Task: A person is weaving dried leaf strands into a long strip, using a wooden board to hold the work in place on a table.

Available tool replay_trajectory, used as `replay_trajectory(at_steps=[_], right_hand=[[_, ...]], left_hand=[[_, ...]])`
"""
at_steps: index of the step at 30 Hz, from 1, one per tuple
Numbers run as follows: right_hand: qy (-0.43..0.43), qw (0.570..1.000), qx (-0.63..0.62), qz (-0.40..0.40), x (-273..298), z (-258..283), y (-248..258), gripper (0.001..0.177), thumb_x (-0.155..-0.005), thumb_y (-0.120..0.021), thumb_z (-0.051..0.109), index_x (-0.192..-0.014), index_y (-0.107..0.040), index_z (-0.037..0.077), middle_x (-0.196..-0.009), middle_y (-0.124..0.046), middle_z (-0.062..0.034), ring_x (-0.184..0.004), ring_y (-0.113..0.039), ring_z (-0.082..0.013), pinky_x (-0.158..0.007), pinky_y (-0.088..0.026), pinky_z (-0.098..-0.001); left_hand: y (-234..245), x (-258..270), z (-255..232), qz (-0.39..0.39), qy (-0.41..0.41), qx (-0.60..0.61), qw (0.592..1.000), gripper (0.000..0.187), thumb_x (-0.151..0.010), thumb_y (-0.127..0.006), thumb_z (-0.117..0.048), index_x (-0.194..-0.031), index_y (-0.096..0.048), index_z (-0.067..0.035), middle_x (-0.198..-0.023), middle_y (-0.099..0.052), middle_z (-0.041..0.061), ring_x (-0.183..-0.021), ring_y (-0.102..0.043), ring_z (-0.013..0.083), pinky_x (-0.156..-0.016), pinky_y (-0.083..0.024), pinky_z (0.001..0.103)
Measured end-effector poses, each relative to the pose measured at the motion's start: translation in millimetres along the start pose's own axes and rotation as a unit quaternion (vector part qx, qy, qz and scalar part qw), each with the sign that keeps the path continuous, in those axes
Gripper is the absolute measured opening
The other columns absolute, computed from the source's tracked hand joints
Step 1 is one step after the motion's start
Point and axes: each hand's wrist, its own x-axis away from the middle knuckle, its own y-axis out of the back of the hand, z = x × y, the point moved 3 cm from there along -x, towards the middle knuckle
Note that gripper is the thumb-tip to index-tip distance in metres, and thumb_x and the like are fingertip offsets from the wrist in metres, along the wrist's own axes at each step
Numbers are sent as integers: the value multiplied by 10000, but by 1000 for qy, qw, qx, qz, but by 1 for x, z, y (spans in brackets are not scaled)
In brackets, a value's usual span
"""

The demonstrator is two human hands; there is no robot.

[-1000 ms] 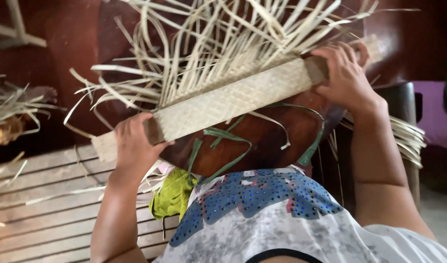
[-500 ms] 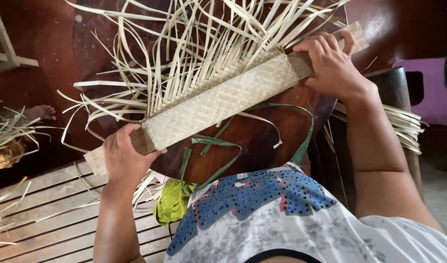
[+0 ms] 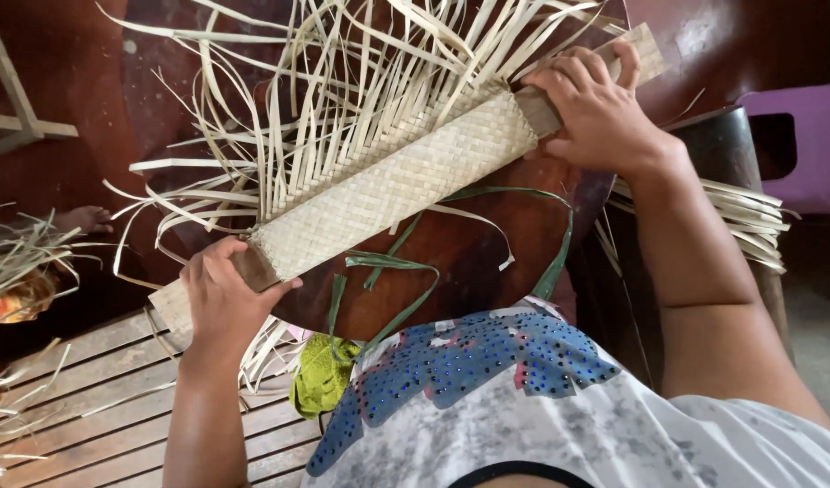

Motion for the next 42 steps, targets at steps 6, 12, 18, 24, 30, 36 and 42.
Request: replay_trajectory(at_steps=[6,12,18,24,30,36,42], right_hand=[[-17,1000,-1,6,-1,-5,-7,819,-648,-663,189,-1421,-397,152,-1325,-450,-183,-1305,-298,-369,-1082,-13,-598],[36,998,22,-52,-2,-17,-17,796,-615,-650,188,-1388,-468,123,-1273,-474,-175,-1270,-352,-389,-1092,-60,-575],[22,999,-1,-47,-3,-10,-7,693,-682,-632,279,-1349,-509,134,-1295,-517,-109,-1297,-356,-334,-1072,-8,-607],[57,991,19,-122,1,-10,-12,624,-755,-593,237,-1350,-512,68,-1299,-536,-129,-1312,-406,-329,-1075,-6,-610],[-33,938,-69,-339,61,5,-43,317,-871,-761,381,-929,-588,123,-970,-495,-80,-936,-523,-306,-851,-421,-421],[34,979,-30,-197,65,34,-48,165,-884,-680,177,-802,-606,54,-785,-546,-84,-714,-511,-276,-720,-447,-373],[-105,955,-149,-232,94,-6,-24,102,-907,-739,86,-891,-656,30,-832,-582,-99,-713,-536,-209,-667,-434,-326]], left_hand=[[32,-17,-12,36,0,43,998,789,-695,-560,-709,-1082,-361,-50,-1205,-333,150,-1154,-357,341,-1134,-115,651],[49,-132,-171,240,-125,82,959,517,-791,-550,-684,-831,-629,-175,-821,-520,-32,-802,-469,171,-838,-347,386],[-43,-196,-264,81,-418,258,867,325,-816,-773,-303,-896,-559,-72,-859,-598,71,-835,-541,226,-811,-448,320],[-71,-208,-258,40,-429,295,853,324,-711,-823,-140,-932,-617,-23,-976,-585,116,-947,-500,291,-858,-471,393],[-95,-210,-255,-39,-416,362,833,182,-880,-593,-323,-816,-596,-153,-854,-567,-1,-849,-597,219,-787,-467,319],[-68,-203,-260,40,-405,258,876,309,-810,-749,-324,-983,-636,-94,-1083,-555,103,-1034,-476,269,-927,-401,392],[-84,-204,-259,63,-385,136,911,817,-688,-839,-546,-1310,-455,-179,-1256,-485,107,-1144,-437,295,-959,-393,422]])
